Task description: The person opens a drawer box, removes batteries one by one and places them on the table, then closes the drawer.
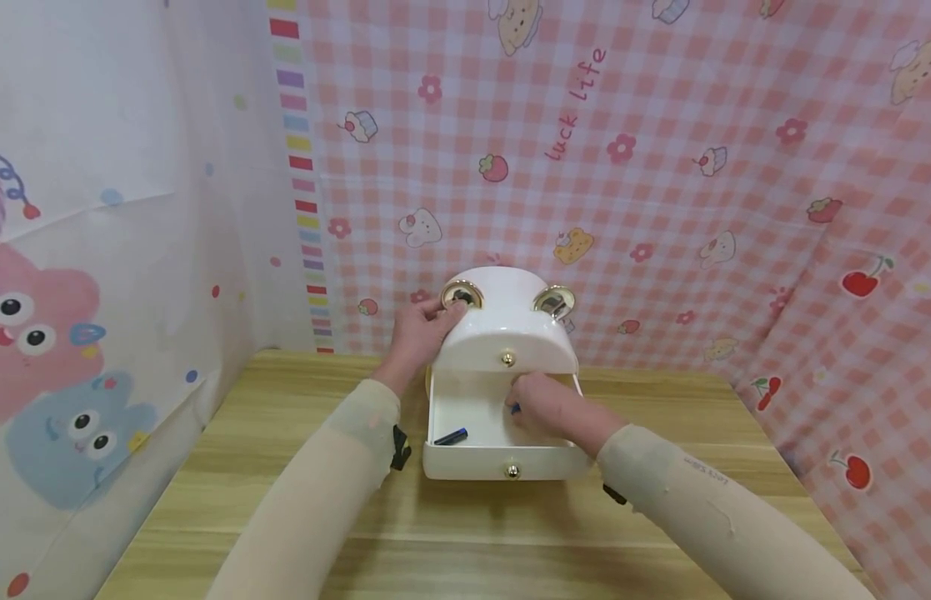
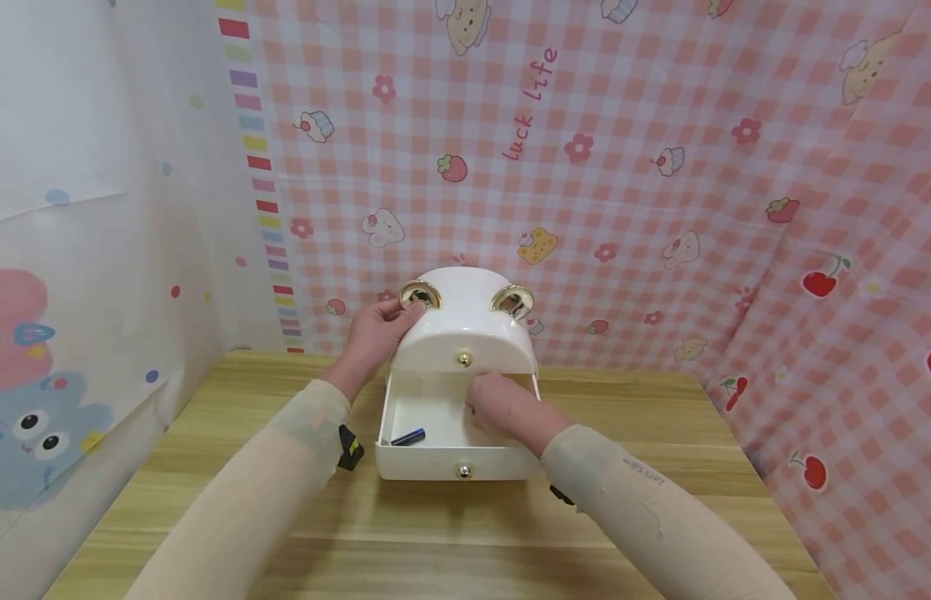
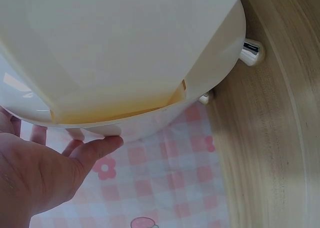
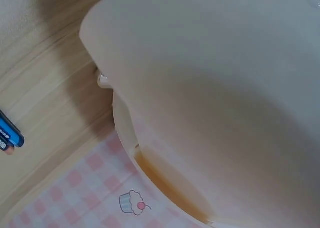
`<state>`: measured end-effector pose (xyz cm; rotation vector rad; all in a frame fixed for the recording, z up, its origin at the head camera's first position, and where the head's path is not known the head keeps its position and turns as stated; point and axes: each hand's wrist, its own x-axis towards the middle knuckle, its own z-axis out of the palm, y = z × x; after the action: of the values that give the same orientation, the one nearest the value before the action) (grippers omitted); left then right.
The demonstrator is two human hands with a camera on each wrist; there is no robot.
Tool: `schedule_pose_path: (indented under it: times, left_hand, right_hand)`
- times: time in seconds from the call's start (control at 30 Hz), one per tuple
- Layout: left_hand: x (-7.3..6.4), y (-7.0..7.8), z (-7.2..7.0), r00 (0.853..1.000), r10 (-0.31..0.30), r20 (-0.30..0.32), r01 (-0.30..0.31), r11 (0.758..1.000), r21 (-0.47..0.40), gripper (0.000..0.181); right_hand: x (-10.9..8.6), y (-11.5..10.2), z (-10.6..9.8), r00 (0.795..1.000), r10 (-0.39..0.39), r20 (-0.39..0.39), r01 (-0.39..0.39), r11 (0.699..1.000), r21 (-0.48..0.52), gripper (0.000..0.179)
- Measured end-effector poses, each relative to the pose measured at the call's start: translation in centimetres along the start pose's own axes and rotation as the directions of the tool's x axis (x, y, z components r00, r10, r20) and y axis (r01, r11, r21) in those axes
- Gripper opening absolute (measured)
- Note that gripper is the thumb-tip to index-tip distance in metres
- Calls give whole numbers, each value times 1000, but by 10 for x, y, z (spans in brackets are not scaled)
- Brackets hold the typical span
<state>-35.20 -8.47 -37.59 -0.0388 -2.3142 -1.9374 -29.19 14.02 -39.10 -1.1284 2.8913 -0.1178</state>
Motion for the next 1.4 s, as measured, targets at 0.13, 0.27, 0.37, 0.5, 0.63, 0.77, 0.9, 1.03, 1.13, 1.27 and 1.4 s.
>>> schedule_pose_path:
  times: [0.13, 0.27, 0.37, 0.5, 0.63, 0.77, 0.9, 1.03, 1.13, 1.27, 1.4]
  left_hand:
    - [-1, 0, 0, 1000, -1, -5, 1, 1000, -2, 44]
    - [-1, 0, 0, 1000, 5, -9, -5, 1000, 3, 44]
    - [-1, 0, 0, 1000, 8, -11, -8, 1000, 4, 44]
    - [-1, 0, 0, 1000, 2, -11, -2, 1000, 1, 45]
    - [-1, 0, 0, 1000, -1, -13, 1, 1000, 4, 46]
    - [-2, 0, 1, 1000, -1, -13, 1, 1000, -1, 46]
    - [-1, 0, 1, 1000, 3, -17, -3, 1000, -1, 46]
    - [-1, -1, 1, 1000, 3, -20, -3, 1000, 0, 45]
    - [-1, -1, 1, 1000, 0, -17, -1, 1000, -4, 45]
    - [0, 0, 1, 1000, 0, -13, 0, 1000, -8, 45]
    - [1, 0, 1, 1000, 7, -10, -7, 1000, 2, 44]
  right_hand:
    - [0, 3, 3, 998, -10, -64, 12, 1000, 19, 49]
    - [0, 3, 2, 998, 37, -56, -35, 999, 42, 35]
    - [-1, 1, 1, 996, 88, -34, -87, 995, 42, 9]
    - [-3, 1, 0, 993, 117, -31, -117, 993, 24, 15]
    - [-4, 2, 0, 992, 119, -41, -119, 993, 9, 14]
    - [-6, 3, 1, 990, 131, -51, -131, 991, 1, 11]
    - [-8, 3, 1, 988, 142, -66, -140, 990, 34, 10]
    - [-9, 3, 3, 987, 142, -75, -135, 986, 102, 14]
    - [-10, 3, 3, 988, 139, -66, -126, 976, 177, 17]
    - [-13, 2, -2, 990, 137, -32, -120, 942, 314, 17]
    - [-21, 1, -15, 994, 108, -12, -91, 888, 451, 20]
